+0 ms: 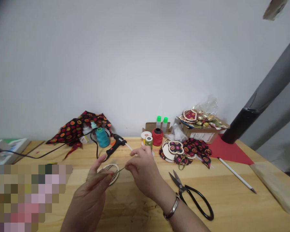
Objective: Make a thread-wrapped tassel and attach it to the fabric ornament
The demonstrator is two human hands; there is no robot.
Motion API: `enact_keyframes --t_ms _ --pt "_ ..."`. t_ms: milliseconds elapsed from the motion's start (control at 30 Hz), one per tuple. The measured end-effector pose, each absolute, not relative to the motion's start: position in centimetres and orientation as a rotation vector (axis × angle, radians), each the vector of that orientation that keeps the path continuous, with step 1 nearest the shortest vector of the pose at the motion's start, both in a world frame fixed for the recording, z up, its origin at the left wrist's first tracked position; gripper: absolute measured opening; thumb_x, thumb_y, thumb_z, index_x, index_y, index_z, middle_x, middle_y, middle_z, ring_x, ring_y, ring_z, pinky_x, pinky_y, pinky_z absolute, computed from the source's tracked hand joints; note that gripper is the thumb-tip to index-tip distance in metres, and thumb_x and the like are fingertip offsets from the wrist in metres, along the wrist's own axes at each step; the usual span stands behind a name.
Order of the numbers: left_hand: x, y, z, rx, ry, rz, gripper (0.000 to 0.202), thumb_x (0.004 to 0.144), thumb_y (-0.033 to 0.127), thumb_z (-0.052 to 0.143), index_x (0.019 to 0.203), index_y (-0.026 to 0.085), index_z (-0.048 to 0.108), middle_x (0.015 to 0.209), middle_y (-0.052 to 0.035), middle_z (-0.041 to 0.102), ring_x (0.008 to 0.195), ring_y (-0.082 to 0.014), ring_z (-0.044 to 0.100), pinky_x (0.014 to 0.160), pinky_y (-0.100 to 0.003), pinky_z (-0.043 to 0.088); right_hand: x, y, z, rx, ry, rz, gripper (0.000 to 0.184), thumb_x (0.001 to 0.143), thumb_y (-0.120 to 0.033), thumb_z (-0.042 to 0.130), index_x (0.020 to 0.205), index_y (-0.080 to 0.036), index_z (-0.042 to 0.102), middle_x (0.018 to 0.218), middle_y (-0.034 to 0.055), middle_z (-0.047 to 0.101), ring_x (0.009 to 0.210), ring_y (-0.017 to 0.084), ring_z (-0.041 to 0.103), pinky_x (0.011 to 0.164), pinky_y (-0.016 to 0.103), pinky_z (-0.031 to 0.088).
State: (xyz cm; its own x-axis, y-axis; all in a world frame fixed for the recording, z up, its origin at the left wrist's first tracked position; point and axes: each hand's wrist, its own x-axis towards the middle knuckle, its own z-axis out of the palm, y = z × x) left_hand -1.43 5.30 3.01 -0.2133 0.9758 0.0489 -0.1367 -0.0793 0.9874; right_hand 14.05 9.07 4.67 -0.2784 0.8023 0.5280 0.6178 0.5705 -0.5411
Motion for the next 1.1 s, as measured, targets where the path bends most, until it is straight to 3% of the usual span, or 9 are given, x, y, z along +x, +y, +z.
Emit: enact_keyframes --t_ms 167,300,533,733,900,1000,1100 --pt "-1.5 4.6 3.2 0.914 1.15 1.462 0.017 0.064 0.034 0.075 0.07 0.018 0.074 0.131 -0.0058 0.048 0.096 -0.0198 0.054 0.074 -0.024 0.046 14.5 11.0 5.3 -1.228 -2.031 0.012 0.019 0.083 -0.013 0.055 0.078 -0.022 0.071 0.08 0.0067 0.056 0.084 0.022 0.044 0.074 0.035 0.04" --pt "-1.8 4.2 3.3 0.861 1.06 1.409 0.015 0.061 0.03 0.077 0.063 0.016 0.074 0.109 -0.0096 0.063 0.072 -0.0146 0.053 0.057 -0.022 0.045 15.0 12.7 5.9 -1.226 -1.992 0.022 0.02 0.083 -0.015 0.054 0.082 -0.023 0.072 0.072 0.0069 0.061 0.08 0.022 0.045 0.073 0.035 0.039" --pt "-1.7 4.3 4.1 0.868 0.92 1.429 0.011 0.066 0.025 0.075 0.06 0.016 0.072 0.086 -0.0064 0.067 0.06 -0.009 0.05 0.055 -0.02 0.044 16.0 15.6 7.0 -1.325 -1.661 0.162 0.021 0.08 -0.021 0.053 0.086 -0.019 0.073 0.076 0.0068 0.068 0.073 0.02 0.056 0.069 0.033 0.043" --pt "-1.5 4.1 4.5 0.742 0.844 1.447 0.008 0.062 0.024 0.077 0.063 0.017 0.073 0.09 -0.006 0.067 0.056 -0.0082 0.052 0.052 -0.019 0.045 17.4 16.9 9.3 -1.283 -1.407 0.352 0.027 0.079 -0.033 0.054 0.08 -0.011 0.07 0.057 0.0047 0.067 0.051 0.016 0.059 0.053 0.028 0.047" --pt "-2.2 3.9 4.0 0.647 0.933 1.43 0.013 0.061 0.026 0.078 0.07 0.018 0.075 0.093 -0.0045 0.067 0.065 -0.0096 0.055 0.058 -0.018 0.047 18.0 12.9 12.8 -1.183 -1.269 0.333 0.021 0.078 -0.031 0.06 0.083 -0.013 0.07 0.066 0.0043 0.069 0.063 0.016 0.063 0.061 0.028 0.049" --pt "-2.7 4.4 3.8 0.678 0.973 1.426 0.019 0.062 0.028 0.078 0.078 0.018 0.075 0.093 -0.0028 0.066 0.066 -0.0084 0.052 0.058 -0.016 0.045 18.6 9.6 13.3 -1.188 -1.391 0.265 0.014 0.079 -0.028 0.06 0.077 -0.019 0.07 0.065 0.001 0.068 0.062 0.015 0.061 0.062 0.029 0.048" --pt "-3.0 4.9 3.9 0.702 1.012 1.437 0.021 0.062 0.03 0.078 0.08 0.018 0.075 0.095 -0.0021 0.065 0.07 -0.0086 0.051 0.062 -0.016 0.044 19.8 6.7 11.1 -1.307 -1.892 0.395 0.014 0.078 -0.021 0.057 0.075 -0.023 0.071 0.071 0.0011 0.068 0.066 0.017 0.061 0.061 0.028 0.046"
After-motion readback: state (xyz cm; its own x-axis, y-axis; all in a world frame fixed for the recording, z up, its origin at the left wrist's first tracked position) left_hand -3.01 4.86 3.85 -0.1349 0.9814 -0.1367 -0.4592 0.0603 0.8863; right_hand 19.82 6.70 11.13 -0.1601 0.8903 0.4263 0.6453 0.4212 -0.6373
